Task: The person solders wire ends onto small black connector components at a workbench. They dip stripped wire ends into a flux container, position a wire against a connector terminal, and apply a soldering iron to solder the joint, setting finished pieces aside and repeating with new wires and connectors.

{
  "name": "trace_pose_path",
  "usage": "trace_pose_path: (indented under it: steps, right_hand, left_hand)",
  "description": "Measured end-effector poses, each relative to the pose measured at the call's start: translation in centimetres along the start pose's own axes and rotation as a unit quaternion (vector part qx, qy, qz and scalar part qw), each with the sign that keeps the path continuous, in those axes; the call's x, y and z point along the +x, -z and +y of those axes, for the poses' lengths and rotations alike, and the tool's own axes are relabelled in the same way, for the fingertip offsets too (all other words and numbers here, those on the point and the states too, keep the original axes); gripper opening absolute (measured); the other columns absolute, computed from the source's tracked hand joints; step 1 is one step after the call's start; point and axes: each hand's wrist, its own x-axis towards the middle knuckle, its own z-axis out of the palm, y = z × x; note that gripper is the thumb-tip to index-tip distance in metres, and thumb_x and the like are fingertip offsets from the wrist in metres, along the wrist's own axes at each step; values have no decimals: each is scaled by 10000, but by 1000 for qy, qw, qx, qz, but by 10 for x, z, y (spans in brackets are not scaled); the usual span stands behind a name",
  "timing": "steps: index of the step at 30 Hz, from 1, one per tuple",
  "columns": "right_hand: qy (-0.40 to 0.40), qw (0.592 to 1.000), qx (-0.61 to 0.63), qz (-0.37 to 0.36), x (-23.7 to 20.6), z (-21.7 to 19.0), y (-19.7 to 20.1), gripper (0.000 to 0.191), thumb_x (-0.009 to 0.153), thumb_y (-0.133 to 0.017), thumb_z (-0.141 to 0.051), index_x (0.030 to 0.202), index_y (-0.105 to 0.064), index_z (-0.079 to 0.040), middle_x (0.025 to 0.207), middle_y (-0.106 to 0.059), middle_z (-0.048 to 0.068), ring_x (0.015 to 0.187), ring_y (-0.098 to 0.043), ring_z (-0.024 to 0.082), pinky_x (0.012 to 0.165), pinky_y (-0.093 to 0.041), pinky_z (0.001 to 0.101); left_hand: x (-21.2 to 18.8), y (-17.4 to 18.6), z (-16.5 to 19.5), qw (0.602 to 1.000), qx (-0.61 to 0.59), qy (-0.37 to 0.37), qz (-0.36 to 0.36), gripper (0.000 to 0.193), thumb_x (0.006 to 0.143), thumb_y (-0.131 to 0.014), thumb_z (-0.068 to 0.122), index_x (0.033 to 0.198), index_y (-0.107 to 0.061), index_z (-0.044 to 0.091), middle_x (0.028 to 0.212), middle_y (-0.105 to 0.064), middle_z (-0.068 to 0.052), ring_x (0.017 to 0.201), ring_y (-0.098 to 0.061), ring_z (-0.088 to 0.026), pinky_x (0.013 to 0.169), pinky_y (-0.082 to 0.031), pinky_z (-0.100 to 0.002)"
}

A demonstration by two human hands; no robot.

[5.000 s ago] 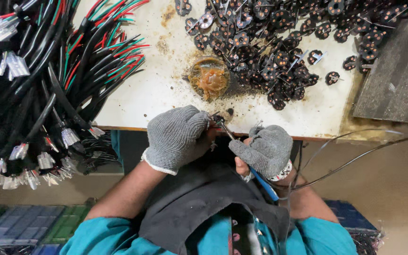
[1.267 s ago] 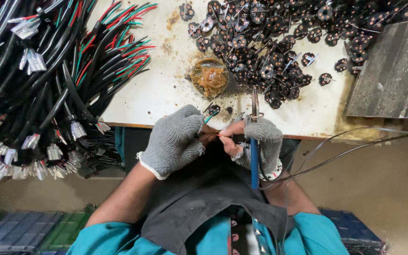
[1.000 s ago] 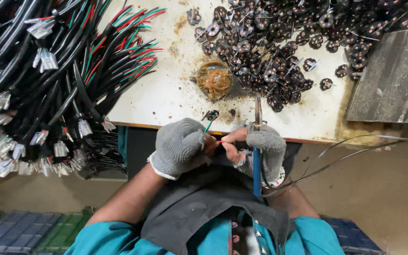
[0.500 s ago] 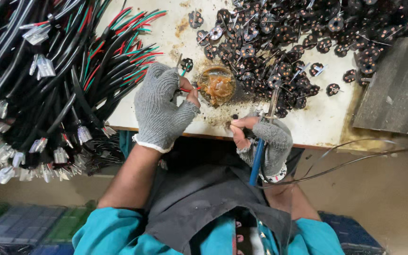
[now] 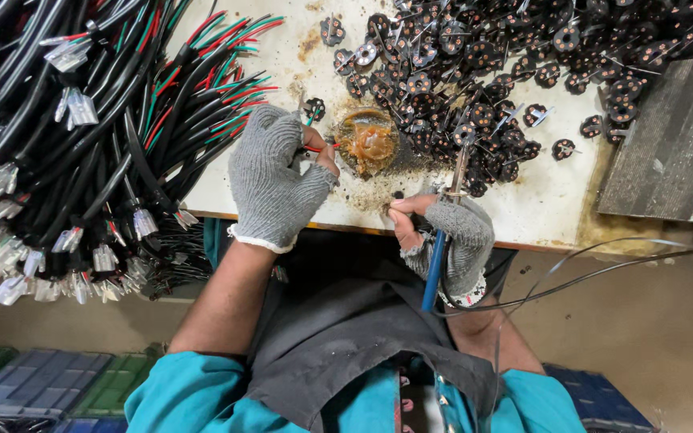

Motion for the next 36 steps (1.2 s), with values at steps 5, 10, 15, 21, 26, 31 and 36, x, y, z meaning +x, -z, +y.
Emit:
trace_pose_path:
  steps: [5, 10, 15, 21, 26, 31, 36]
  right_hand:
    - [-65, 994, -81, -27, 3, -12, 5, 68, 855, -796, -22, 905, -757, -47, 866, -756, 84, 788, -735, 237, 747, -556, 341]
    - [-47, 994, -98, -27, 5, -17, 5, 95, 850, -807, -33, 926, -755, -55, 877, -755, 86, 800, -734, 249, 759, -553, 348]
    - [-45, 995, -85, -16, 3, -21, 6, 109, 849, -810, -20, 935, -755, -60, 896, -759, 81, 821, -743, 246, 770, -564, 346]
    - [14, 996, -74, -40, -5, -16, 9, 269, 764, -918, -124, 962, -753, -47, 933, -761, 100, 781, -718, 259, 700, -548, 340]
    - [20, 997, -39, -61, -17, -9, 6, 426, 751, -938, -234, 1066, -740, -28, 987, -765, 93, 841, -730, 238, 724, -565, 355]
    - [71, 996, -45, -35, -17, -11, 7, 259, 837, -896, -139, 1024, -718, -127, 987, -758, 66, 899, -754, 251, 770, -592, 351]
    - [70, 981, -123, -132, -3, -18, 8, 181, 845, -736, -127, 1024, -765, -125, 910, -748, 93, 773, -698, 313, 702, -537, 405]
  left_hand:
    - [-6, 3, 1, 999, -45, 13, 12, 195, 819, -820, 72, 857, -630, 94, 862, -570, -63, 852, -589, -254, 778, -488, -381]
    - [-6, 0, 2, 1000, -1, 10, 9, 201, 806, -846, 84, 850, -649, 89, 829, -568, -70, 822, -585, -263, 746, -480, -382]
    - [-13, 23, 15, 998, -61, -14, 2, 183, 826, -796, 55, 828, -616, 83, 875, -579, -85, 824, -602, -258, 747, -488, -346]
    - [-36, 58, 23, 932, -214, 49, -290, 156, 743, -799, 148, 782, -663, 84, 794, -590, -62, 763, -612, -221, 696, -489, -328]
    - [-60, 26, 31, 905, -304, 135, -265, 143, 815, -770, 157, 803, -657, 71, 816, -599, -53, 792, -613, -195, 740, -497, -324]
    - [-64, 20, 40, 914, -277, 98, -279, 140, 824, -764, 171, 838, -660, 78, 882, -608, -88, 837, -626, -241, 761, -509, -335]
    - [-47, 36, 36, 937, -205, -70, -274, 135, 757, -759, 144, 834, -651, 116, 984, -643, -117, 939, -671, -299, 804, -541, -368]
